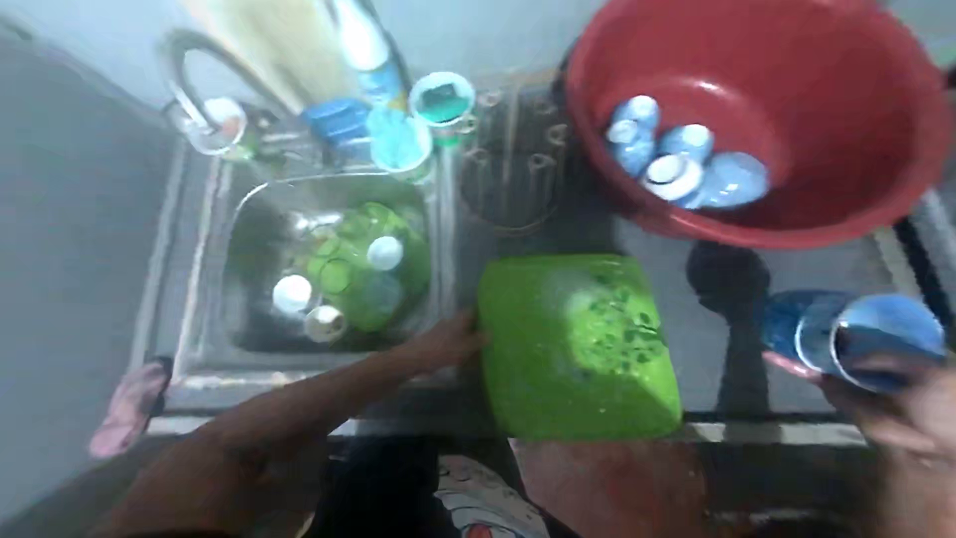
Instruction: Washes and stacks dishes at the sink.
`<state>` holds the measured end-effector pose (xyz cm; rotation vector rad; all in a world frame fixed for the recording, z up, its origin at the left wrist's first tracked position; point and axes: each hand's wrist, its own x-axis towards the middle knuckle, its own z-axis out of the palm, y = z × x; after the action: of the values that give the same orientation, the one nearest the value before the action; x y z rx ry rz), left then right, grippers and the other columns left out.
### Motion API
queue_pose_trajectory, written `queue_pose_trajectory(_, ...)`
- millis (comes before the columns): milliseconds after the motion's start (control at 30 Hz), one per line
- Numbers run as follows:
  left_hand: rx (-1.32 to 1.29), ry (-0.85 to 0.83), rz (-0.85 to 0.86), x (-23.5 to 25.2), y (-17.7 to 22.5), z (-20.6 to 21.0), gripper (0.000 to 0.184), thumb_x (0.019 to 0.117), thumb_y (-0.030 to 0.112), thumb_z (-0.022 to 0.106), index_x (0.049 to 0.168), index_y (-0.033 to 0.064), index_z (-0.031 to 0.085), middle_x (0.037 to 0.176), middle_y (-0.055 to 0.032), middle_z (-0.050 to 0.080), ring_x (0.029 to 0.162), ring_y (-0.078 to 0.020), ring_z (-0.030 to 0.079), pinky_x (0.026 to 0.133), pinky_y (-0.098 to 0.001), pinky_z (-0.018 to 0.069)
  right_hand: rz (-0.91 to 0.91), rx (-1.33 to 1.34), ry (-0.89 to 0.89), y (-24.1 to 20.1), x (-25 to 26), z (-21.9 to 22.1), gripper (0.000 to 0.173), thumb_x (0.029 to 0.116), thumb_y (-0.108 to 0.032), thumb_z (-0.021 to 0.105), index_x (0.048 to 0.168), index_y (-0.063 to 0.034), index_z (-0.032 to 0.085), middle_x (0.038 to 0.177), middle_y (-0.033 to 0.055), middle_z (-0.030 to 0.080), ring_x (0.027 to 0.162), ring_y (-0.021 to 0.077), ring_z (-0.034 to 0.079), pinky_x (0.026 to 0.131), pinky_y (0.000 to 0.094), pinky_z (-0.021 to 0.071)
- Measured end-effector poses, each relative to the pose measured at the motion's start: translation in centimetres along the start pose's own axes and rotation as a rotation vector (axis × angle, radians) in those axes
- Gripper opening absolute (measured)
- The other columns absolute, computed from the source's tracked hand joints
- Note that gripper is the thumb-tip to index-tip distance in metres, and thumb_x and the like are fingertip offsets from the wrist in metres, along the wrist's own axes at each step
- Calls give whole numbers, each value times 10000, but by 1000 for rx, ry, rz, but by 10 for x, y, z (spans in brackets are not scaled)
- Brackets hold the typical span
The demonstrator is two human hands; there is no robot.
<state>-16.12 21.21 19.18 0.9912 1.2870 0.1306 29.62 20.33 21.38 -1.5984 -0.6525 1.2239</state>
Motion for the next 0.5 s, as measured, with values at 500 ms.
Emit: queue_pose_trajectory(500,-583,517,188,-26,-57,-208,275,1054,138,507,1273,-22,556,1000,-92,672,816,-141,667,777,-309,582,146,-263,-527,21,-74,450,479,1031,-38,494,1502,-104,432,1322,200,585,1010,296,665,778,446,599)
